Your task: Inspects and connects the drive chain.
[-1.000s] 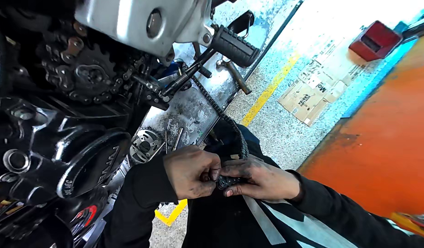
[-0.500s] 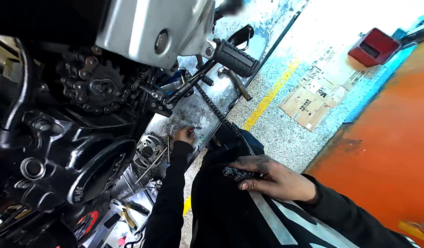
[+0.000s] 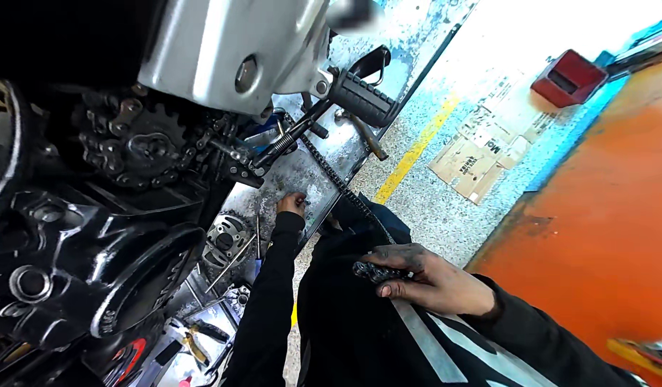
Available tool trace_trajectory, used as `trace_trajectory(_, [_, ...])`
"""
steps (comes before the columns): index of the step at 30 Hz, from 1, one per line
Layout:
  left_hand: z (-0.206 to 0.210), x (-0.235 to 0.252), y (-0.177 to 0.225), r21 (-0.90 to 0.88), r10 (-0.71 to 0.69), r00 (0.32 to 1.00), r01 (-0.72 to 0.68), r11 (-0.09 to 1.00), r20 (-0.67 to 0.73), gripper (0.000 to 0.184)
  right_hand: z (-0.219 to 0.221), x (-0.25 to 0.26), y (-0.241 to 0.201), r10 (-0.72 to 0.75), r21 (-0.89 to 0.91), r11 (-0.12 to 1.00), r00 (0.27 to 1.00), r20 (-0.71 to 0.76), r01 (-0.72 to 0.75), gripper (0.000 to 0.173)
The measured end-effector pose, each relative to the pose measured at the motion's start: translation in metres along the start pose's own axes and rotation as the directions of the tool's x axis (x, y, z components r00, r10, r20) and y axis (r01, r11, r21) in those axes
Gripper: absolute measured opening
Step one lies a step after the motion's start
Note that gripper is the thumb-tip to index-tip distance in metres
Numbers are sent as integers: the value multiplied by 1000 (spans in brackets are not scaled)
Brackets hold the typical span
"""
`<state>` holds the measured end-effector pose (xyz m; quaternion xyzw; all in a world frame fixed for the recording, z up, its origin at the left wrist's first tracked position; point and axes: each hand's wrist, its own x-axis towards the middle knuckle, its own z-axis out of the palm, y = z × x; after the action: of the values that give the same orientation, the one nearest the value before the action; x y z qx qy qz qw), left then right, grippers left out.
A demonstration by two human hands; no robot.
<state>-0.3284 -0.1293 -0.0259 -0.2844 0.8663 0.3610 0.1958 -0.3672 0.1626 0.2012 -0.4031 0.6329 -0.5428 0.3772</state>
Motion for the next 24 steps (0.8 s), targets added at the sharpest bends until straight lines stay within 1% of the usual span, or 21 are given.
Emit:
trace_trajectory(12, [4, -2, -5, -17, -7, 999, 7, 1000, 35, 29, -2, 2, 2, 14, 2, 1000, 1000, -1, -14, 36])
trace_trajectory(17, [3, -7, -2, -9, 15, 1000, -14, 1000, 11, 28, -2, 3, 1, 36, 6, 999, 999, 3, -36, 37])
trace_trajectory(24, [9, -9, -6, -13, 71, 997, -71, 997, -35, 27, 0, 5, 2, 30, -2, 1000, 1000, 6, -30, 37])
